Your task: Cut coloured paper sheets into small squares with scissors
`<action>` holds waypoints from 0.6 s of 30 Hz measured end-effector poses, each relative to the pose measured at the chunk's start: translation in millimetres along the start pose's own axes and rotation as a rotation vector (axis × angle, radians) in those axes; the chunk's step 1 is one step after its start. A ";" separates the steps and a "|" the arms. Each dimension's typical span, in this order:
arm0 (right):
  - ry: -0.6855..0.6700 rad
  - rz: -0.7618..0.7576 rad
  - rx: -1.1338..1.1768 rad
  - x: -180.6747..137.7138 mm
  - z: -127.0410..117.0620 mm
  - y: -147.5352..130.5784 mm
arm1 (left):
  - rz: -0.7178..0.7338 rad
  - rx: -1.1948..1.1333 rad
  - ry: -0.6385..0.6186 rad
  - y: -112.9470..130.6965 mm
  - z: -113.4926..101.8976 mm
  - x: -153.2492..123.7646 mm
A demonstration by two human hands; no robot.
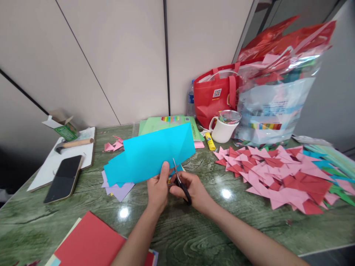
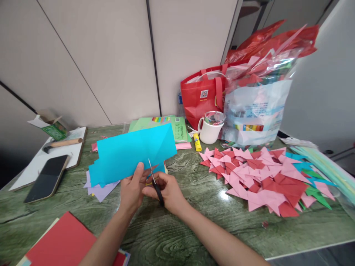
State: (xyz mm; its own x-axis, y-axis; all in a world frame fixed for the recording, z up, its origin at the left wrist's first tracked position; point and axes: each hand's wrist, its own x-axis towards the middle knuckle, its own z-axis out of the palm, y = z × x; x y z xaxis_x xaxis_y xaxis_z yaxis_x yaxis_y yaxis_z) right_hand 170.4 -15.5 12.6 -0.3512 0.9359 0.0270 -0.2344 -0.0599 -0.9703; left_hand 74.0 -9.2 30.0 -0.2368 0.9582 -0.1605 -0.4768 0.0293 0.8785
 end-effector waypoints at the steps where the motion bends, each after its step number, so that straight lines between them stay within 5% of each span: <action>1: 0.002 0.009 -0.002 0.1 -0.3 1.2 | 0.000 -0.001 -0.001 0.0 0.3 0.1; 18: 0.022 -0.027 0.021 0.1 -2.5 -4.5 | 0.134 0.121 -0.015 -8.9 -6.5 2.4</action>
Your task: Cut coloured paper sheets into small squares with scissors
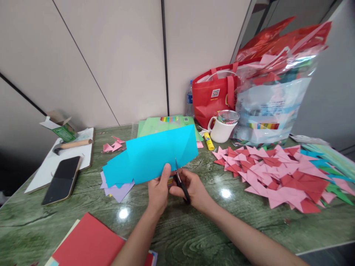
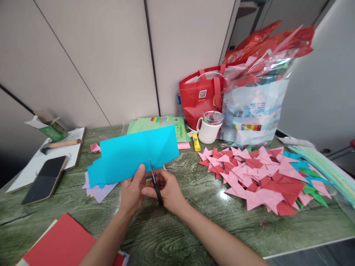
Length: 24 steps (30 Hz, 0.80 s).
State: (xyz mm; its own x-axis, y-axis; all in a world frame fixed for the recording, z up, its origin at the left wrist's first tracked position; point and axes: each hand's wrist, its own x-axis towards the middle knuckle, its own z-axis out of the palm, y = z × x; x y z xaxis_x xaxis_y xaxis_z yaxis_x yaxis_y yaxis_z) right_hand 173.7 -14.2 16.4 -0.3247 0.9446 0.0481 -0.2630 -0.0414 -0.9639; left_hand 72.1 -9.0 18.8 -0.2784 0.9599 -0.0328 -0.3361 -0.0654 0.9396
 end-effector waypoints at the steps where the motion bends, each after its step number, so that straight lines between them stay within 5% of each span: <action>1: -0.001 0.000 0.000 0.0 0.0 0.0 | 0.000 0.003 -0.005 -0.3 -0.2 0.0; 24: 0.031 0.029 0.009 -0.4 0.7 4.1 | -0.027 -0.023 0.062 2.0 0.7 -1.0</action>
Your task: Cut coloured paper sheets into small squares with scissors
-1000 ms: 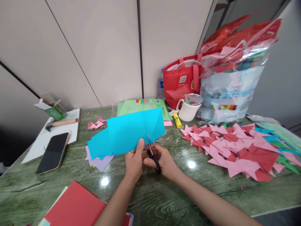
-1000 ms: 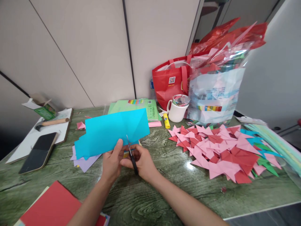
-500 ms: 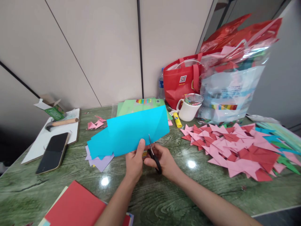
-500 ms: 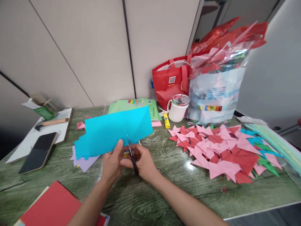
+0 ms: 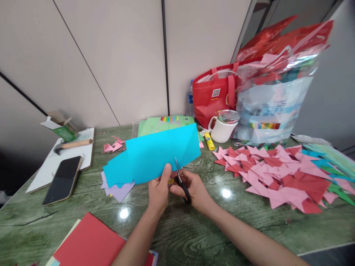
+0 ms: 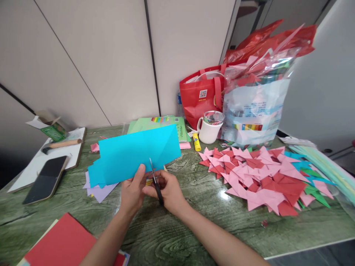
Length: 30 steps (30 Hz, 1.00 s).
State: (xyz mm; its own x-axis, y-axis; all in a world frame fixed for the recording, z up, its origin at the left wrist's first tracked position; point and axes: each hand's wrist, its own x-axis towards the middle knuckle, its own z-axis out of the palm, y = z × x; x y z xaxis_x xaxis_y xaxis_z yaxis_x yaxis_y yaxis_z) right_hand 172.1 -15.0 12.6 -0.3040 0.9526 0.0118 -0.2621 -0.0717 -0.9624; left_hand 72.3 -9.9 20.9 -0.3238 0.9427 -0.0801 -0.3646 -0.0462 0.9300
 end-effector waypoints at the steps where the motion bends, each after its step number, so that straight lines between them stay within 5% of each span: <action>1: 0.003 0.002 -0.001 0.0 -0.1 0.1 | 0.003 0.003 -0.009 0.0 -0.1 0.0; 30: 0.042 0.051 -0.003 0.2 -3.9 -0.1 | 0.015 -0.040 -0.089 -2.8 1.2 -1.0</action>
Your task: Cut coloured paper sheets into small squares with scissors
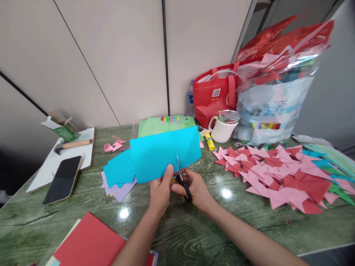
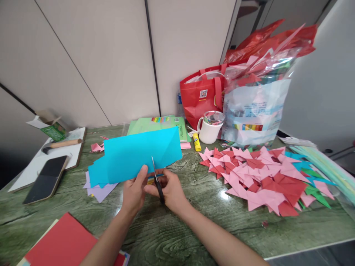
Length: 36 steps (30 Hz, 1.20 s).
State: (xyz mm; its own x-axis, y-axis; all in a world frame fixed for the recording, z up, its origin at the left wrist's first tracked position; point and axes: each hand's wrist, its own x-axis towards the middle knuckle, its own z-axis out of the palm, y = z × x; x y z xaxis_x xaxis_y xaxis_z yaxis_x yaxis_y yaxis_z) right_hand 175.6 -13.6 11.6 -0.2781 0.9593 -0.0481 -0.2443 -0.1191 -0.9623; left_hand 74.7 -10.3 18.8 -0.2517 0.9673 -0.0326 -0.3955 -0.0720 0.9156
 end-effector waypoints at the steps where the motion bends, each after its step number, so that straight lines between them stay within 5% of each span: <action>1: 0.005 0.002 0.001 0.0 -0.2 -0.1 | 0.001 0.002 0.000 -0.4 0.1 -0.1; 36: 0.077 0.004 -0.032 1.3 1.2 2.8 | -0.072 -0.037 -0.007 0.0 0.5 -2.0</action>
State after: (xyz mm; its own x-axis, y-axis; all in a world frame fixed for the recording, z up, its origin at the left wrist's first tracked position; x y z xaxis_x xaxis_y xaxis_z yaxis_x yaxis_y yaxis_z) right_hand 173.5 -13.0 9.1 -0.2062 0.9759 -0.0713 -0.2131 -0.1159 -0.9701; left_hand 75.6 -12.1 19.1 -0.2150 0.9720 -0.0946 -0.4451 -0.0113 0.8954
